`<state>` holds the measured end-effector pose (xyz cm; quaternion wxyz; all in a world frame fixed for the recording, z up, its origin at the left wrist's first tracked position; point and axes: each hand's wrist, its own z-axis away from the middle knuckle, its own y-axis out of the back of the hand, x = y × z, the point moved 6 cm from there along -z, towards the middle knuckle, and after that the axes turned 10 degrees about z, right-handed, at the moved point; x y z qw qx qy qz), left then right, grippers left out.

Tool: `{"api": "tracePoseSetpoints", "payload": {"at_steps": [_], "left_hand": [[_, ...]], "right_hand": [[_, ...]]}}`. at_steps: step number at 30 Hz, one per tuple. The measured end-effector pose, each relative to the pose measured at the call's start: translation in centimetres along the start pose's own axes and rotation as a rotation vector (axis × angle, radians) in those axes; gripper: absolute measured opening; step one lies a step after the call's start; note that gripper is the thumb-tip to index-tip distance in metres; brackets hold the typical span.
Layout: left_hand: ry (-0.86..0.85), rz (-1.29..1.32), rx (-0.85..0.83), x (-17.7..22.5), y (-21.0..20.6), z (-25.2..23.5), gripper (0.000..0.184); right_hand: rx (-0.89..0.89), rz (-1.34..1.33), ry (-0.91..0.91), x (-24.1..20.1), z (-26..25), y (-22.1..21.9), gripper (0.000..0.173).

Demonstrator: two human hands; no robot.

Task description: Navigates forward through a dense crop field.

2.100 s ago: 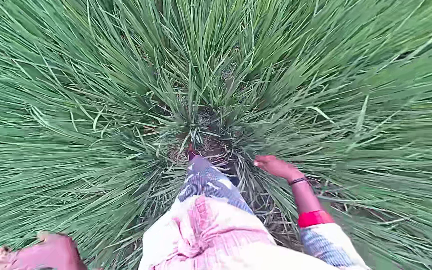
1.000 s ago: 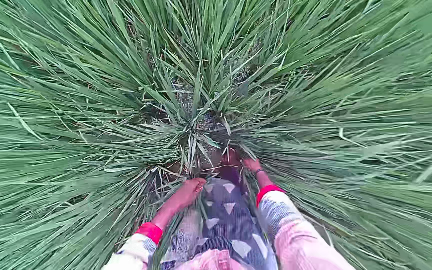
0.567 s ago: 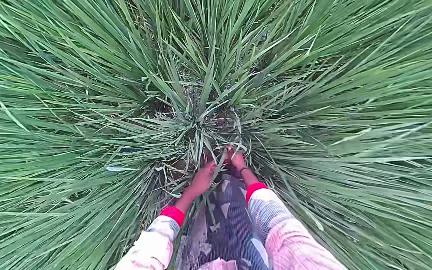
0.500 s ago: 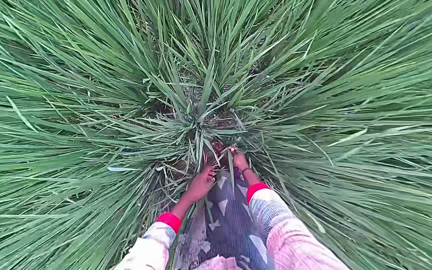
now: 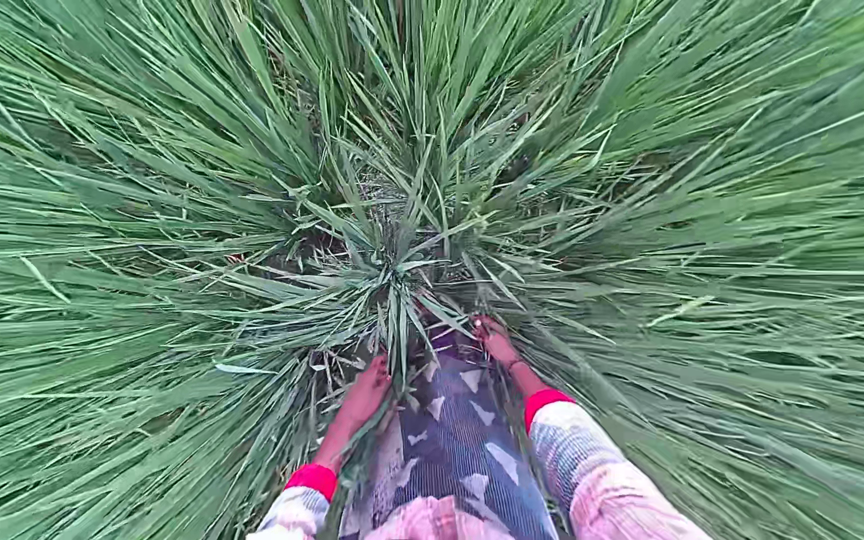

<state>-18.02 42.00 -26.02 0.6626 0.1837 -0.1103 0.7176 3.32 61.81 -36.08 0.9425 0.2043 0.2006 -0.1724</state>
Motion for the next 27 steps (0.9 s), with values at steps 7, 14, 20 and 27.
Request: {"api": "tracePoseSetpoints", "payload": {"at_steps": [7,14,20,27], "left_hand": [[-0.124,-0.079,0.056,0.5,0.1,-1.1,0.049],[-0.119,-0.105,-0.021,-2.4,-1.3,3.4,0.049],[-0.092,-0.146,-0.054,-4.4,-1.2,4.2,0.048],[-0.123,-0.157,-0.042,-1.5,-0.1,2.6,0.048]], "right_hand": [[-0.018,0.098,-0.025,4.0,0.8,-1.1,0.037],[-0.029,0.244,0.158,2.6,3.2,-2.3,0.039],[0.067,0.229,0.114,2.1,4.7,-2.5,0.041],[-0.136,0.651,-0.027,2.7,5.0,-3.2,0.04]]}}
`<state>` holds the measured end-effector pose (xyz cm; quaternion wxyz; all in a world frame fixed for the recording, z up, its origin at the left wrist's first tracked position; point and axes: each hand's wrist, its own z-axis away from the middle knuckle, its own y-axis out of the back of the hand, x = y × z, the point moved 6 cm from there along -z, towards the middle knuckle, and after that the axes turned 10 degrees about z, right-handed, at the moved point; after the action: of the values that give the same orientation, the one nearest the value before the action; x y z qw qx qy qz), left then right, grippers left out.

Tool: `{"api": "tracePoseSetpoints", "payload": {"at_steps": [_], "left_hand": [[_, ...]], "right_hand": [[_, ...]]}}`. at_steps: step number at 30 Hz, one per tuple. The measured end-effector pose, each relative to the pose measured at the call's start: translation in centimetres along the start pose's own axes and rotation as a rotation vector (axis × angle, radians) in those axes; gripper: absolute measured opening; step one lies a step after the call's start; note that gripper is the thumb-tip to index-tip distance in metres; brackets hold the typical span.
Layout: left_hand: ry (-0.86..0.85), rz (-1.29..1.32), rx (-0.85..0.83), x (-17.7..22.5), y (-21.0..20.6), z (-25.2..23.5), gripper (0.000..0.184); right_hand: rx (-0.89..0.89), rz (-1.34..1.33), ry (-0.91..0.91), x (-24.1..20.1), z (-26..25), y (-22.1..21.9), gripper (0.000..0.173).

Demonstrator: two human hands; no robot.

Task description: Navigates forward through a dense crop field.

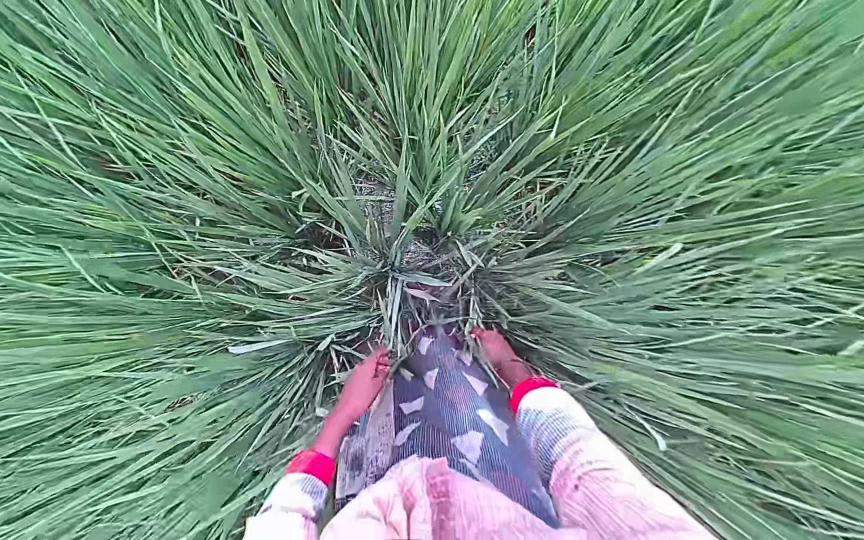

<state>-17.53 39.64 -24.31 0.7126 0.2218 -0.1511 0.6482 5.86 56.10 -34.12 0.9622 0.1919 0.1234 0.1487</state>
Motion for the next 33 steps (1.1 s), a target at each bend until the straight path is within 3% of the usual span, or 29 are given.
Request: {"api": "tracePoseSetpoints", "payload": {"at_steps": [6,15,19,22,25,28,31,33], "left_hand": [[-0.097,-0.063,0.024,2.2,0.8,-0.7,0.049],[-0.021,0.01,0.077,1.1,1.8,-0.6,0.049],[-0.019,0.109,0.115,1.6,2.5,1.0,0.045],[-0.029,-0.134,0.04,4.1,2.1,2.4,0.041],[-0.144,-0.224,0.034,8.0,1.4,3.3,0.04],[-0.433,0.001,0.026,12.7,0.1,2.8,0.035],[-0.65,0.19,0.111,16.1,0.0,0.1,0.035],[-0.517,0.17,0.13,17.4,0.6,-3.8,0.036]], "right_hand": [[-0.022,0.04,-0.012,-0.1,0.3,0.0,0.04],[-0.067,0.061,0.027,0.6,-0.4,-0.4,0.04],[-0.028,-0.064,0.001,1.6,0.8,-1.2,0.043],[-0.037,-0.06,0.075,2.0,0.7,-0.2,0.043],[-0.122,0.077,0.087,0.5,2.9,2.9,0.047],[-0.079,0.105,0.038,-2.0,9.2,9.9,0.038],[0.23,0.017,0.262,-4.9,14.9,17.6,0.041],[0.425,0.016,0.452,-7.3,15.8,21.9,0.045]]}}
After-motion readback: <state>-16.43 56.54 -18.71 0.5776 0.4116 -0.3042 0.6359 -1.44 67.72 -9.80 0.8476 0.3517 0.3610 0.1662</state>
